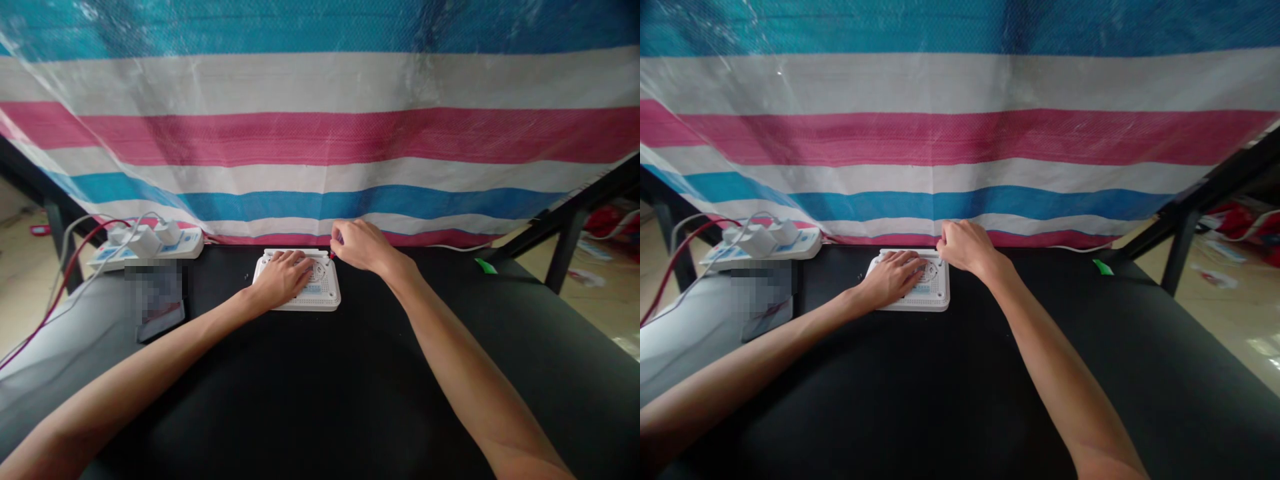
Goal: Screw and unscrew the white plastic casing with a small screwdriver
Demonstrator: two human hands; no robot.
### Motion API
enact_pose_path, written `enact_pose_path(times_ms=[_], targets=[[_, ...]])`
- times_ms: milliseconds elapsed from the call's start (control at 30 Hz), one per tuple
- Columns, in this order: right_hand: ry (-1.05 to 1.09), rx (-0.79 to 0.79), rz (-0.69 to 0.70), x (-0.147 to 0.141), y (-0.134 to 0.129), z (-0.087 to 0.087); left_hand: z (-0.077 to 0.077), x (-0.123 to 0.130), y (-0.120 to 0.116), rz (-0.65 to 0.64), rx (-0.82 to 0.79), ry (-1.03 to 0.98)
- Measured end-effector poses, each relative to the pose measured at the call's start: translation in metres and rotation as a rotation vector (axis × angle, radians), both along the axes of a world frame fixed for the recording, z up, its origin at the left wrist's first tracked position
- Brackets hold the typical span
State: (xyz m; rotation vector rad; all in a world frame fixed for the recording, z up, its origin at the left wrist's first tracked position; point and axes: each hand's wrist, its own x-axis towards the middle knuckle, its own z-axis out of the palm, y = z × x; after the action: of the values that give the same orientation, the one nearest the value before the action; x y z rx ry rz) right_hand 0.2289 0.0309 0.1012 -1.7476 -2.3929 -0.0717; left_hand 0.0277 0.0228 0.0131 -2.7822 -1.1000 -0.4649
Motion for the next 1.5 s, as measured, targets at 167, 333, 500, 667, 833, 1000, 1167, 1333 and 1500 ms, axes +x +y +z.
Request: enact_pose_path(times_ms=[167,333,500,667,833,1000,1167,1333,1500], targets=[[0.008,-0.002,0.002,-0.0006,-0.0001,0.0014,0.0001,-0.0001,0.0001,-0.003,-0.004,-0.016],[0.099,-0.019,0.061,-0.0066,0.0025,-0.0027,0.0021,0.0003,-0.0011,0.001,0.002,0.006],[0.116,-0.056,-0.037,-0.0081,0.0015,-0.0026,0.0022,0.0000,-0.0008,-0.003,-0.005,0.002],[0.049,-0.033,-0.078,-0.0016,0.0003,0.0002,0.0015,-0.0001,-0.0009,-0.005,-0.010,0.001],[0.052,-0.042,-0.018,-0.0016,-0.0009,0.0013,0.0006,-0.0002,-0.0007,0.004,0.004,-0.008],[0.031,-0.037,-0.028,-0.0049,-0.0021,0.0012,0.0013,0.0004,-0.0015,0.006,0.005,0.011],[0.050,-0.017,-0.012,-0.0038,-0.0007,-0.0014,0.0024,0.0011,-0.0029,0.022,0.009,0.017],[0.052,-0.022,0.008,-0.0021,-0.0012,-0.0008,0.0039,0.0015,-0.0035,0.019,-0.001,0.012],[0.035,-0.008,0.053,-0.0039,-0.0031,0.0001,0.0030,0.0016,-0.0030,0.023,0.004,0.018]])
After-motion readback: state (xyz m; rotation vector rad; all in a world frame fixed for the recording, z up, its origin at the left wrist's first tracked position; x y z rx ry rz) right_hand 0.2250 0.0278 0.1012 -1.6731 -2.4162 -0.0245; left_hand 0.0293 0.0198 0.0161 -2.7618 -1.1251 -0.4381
